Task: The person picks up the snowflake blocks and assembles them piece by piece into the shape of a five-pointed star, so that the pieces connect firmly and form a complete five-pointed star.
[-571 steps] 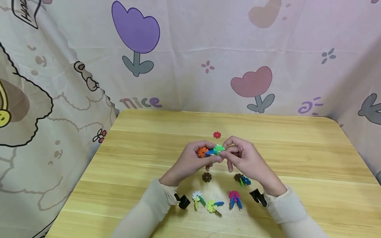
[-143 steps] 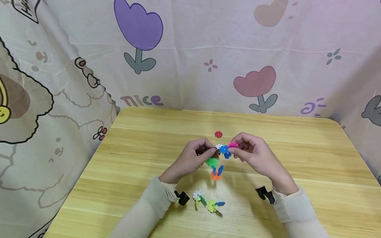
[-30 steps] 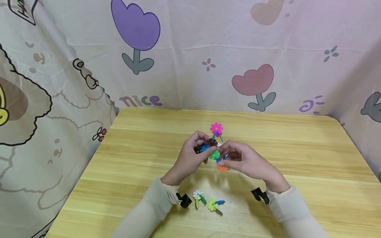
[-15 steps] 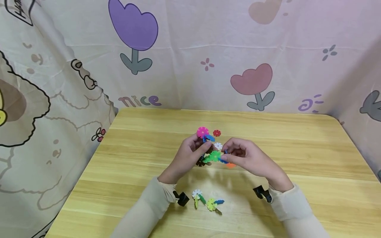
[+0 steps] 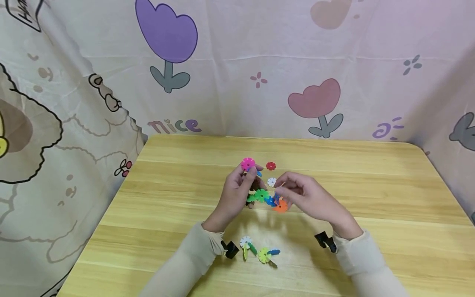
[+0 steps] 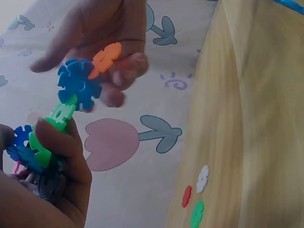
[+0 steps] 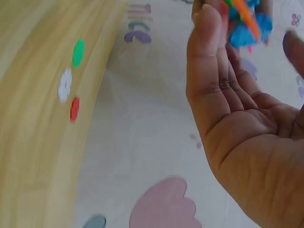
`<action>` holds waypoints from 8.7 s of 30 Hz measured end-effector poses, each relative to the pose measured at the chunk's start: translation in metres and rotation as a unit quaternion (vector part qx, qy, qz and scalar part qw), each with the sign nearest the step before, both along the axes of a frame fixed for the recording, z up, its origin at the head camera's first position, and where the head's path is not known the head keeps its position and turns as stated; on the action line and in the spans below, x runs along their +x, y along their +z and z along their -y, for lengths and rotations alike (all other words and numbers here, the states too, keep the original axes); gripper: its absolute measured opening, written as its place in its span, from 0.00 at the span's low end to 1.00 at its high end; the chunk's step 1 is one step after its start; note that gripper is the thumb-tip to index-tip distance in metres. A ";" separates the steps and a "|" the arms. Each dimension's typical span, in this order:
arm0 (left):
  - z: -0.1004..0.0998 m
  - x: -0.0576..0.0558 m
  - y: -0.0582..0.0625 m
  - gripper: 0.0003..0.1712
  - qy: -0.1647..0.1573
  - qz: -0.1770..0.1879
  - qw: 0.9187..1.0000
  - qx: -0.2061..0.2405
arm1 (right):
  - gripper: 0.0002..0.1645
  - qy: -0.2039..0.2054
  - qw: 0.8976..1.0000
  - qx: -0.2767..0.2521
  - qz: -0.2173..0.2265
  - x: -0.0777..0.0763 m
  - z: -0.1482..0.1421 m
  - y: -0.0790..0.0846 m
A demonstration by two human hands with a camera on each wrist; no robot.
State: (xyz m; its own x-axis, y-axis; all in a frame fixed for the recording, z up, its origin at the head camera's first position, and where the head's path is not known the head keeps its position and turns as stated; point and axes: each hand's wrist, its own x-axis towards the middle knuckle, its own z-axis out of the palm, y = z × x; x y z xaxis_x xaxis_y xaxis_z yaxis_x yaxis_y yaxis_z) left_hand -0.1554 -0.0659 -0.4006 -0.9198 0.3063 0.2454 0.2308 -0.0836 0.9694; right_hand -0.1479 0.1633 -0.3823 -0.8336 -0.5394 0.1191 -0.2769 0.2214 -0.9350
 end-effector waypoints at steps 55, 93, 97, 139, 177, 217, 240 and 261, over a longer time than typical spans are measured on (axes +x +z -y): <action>0.009 -0.002 0.009 0.23 -0.049 0.010 0.999 0.019 | 0.07 -0.154 0.984 -0.031 -0.089 0.006 0.032 0.018; 0.001 0.002 0.000 0.23 -0.050 -0.082 0.995 0.014 | 0.07 -0.152 0.981 -0.123 0.007 0.010 0.033 0.024; -0.001 0.003 -0.001 0.24 -0.054 -0.082 0.995 0.018 | 0.07 -0.154 0.981 -0.120 0.003 0.009 0.031 0.024; 0.020 -0.008 0.027 0.05 -0.021 0.003 1.000 -0.003 | 0.02 -0.113 0.987 -0.036 -0.106 -0.003 0.003 0.037; 0.038 -0.010 0.023 0.05 -0.001 0.029 1.000 0.002 | 0.17 0.171 0.941 0.259 -0.132 0.058 0.037 -0.039; 0.012 0.003 0.012 0.09 -0.144 0.091 0.985 -0.019 | 0.10 -0.257 0.898 0.009 -0.357 0.009 0.042 0.009; 0.014 0.002 0.011 0.09 -0.147 0.073 0.986 -0.029 | 0.28 -0.038 0.977 -0.145 -0.150 -0.003 0.007 0.007; 0.011 0.002 0.009 0.03 -0.144 0.027 0.989 -0.036 | 0.18 -0.016 0.990 -0.109 -0.083 0.000 0.004 0.011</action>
